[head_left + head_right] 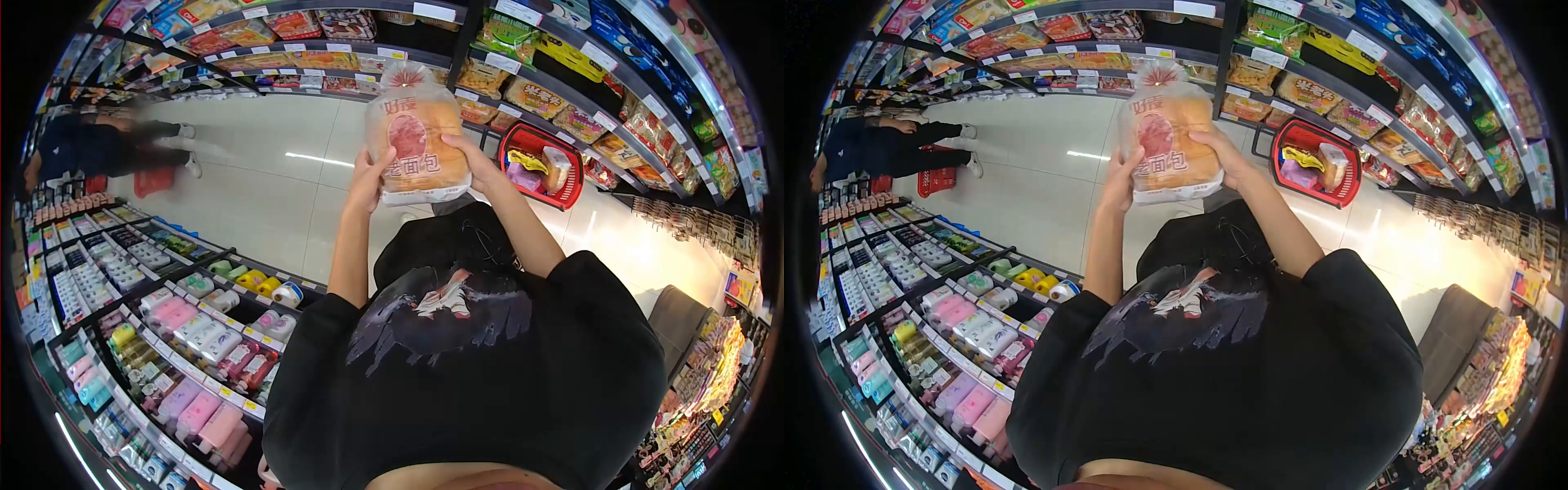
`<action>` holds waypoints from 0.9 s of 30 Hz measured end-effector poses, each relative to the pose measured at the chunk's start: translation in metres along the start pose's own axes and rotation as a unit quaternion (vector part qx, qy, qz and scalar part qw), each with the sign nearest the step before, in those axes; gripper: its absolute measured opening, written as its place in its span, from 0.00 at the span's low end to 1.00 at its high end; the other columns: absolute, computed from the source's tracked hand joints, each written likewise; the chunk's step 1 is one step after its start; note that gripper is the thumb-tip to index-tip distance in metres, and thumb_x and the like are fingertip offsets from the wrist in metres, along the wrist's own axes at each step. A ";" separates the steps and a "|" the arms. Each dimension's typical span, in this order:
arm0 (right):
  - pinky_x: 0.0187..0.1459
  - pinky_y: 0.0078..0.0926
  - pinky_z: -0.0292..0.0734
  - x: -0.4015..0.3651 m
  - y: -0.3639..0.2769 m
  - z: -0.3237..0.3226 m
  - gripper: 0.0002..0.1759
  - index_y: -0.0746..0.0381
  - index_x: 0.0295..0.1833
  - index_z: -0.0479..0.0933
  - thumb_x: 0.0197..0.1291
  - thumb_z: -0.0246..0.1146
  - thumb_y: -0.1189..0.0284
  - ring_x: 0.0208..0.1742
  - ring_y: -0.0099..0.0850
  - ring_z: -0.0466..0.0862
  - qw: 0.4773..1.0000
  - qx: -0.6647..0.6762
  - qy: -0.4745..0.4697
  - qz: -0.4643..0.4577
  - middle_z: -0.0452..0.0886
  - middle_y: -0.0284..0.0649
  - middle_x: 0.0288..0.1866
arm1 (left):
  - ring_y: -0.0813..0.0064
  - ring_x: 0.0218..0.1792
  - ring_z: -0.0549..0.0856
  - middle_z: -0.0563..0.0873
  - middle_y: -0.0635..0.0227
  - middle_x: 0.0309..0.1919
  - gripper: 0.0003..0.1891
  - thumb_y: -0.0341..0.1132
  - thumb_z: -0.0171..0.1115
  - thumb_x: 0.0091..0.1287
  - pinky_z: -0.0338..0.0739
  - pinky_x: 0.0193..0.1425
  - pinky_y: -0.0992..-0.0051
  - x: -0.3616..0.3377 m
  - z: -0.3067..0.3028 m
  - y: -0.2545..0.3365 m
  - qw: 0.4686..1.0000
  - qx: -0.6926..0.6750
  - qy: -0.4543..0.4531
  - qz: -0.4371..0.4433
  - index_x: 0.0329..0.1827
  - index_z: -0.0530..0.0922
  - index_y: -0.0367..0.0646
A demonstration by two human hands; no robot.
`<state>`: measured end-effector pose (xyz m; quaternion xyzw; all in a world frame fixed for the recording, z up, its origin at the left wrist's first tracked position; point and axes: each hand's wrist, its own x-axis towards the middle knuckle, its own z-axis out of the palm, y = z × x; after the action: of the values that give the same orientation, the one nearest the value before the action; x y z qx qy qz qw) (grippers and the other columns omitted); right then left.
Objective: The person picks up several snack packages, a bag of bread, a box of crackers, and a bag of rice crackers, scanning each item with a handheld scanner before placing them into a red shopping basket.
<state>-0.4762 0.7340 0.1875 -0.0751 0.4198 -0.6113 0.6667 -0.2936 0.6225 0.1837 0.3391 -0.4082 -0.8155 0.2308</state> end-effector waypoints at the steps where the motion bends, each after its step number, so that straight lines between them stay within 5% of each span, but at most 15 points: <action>1: 0.52 0.33 0.76 0.005 -0.003 -0.003 0.31 0.64 0.61 0.62 0.54 0.62 0.63 0.50 0.34 0.79 1.000 0.009 0.003 -0.017 0.76 0.43 0.52 | 0.74 0.49 0.78 0.77 0.61 0.49 0.29 0.38 0.65 0.60 0.73 0.51 0.74 0.007 0.004 -0.002 1.000 0.003 0.003 0.000 0.61 0.64 0.38; 6: 0.52 0.34 0.76 0.041 -0.014 -0.028 0.30 0.64 0.62 0.62 0.56 0.59 0.64 0.50 0.35 0.80 0.997 0.061 0.036 0.024 0.76 0.45 0.53 | 0.73 0.48 0.78 0.77 0.59 0.50 0.34 0.48 0.62 0.61 0.73 0.50 0.74 0.054 0.007 0.001 0.985 0.147 0.074 -0.058 0.63 0.62 0.36; 10: 0.52 0.32 0.76 0.079 -0.031 -0.036 0.28 0.63 0.60 0.65 0.56 0.59 0.62 0.50 0.34 0.80 0.996 0.064 0.039 0.042 0.76 0.44 0.52 | 0.72 0.50 0.78 0.74 0.58 0.54 0.37 0.51 0.61 0.60 0.71 0.53 0.73 0.092 0.007 0.020 0.985 0.135 0.041 -0.104 0.65 0.60 0.36; 12: 0.52 0.32 0.76 0.100 -0.046 -0.036 0.27 0.62 0.59 0.66 0.56 0.59 0.61 0.50 0.33 0.80 0.997 0.041 0.027 0.055 0.77 0.43 0.52 | 0.70 0.53 0.76 0.72 0.57 0.57 0.39 0.50 0.62 0.60 0.70 0.56 0.73 0.114 0.008 0.025 0.987 0.131 -0.067 -0.071 0.67 0.57 0.36; 13: 0.51 0.31 0.76 0.110 -0.054 -0.031 0.27 0.61 0.58 0.68 0.57 0.59 0.58 0.49 0.33 0.81 0.997 0.013 0.040 0.065 0.78 0.42 0.51 | 0.71 0.56 0.74 0.73 0.60 0.57 0.34 0.48 0.60 0.62 0.68 0.60 0.74 0.121 0.015 0.029 0.986 0.156 -0.064 -0.002 0.66 0.60 0.38; 16: 0.51 0.31 0.77 0.132 -0.081 -0.010 0.27 0.60 0.57 0.69 0.57 0.59 0.54 0.47 0.32 0.81 0.992 -0.026 0.049 0.112 0.79 0.41 0.49 | 0.71 0.54 0.76 0.75 0.60 0.55 0.33 0.45 0.62 0.60 0.70 0.58 0.73 0.152 0.005 0.021 0.991 0.118 -0.065 0.012 0.64 0.62 0.38; 27: 0.52 0.37 0.76 0.198 -0.073 -0.008 0.29 0.62 0.58 0.68 0.57 0.58 0.54 0.49 0.39 0.81 0.979 -0.027 0.081 0.187 0.78 0.47 0.51 | 0.73 0.43 0.83 0.82 0.60 0.45 0.26 0.37 0.67 0.56 0.77 0.48 0.75 0.176 -0.034 0.031 0.993 -0.061 0.012 -0.098 0.56 0.70 0.36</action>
<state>-0.5557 0.5454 0.1342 0.0367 0.4949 -0.4683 0.7310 -0.3826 0.4731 0.1299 0.3725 -0.3194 -0.8536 0.1750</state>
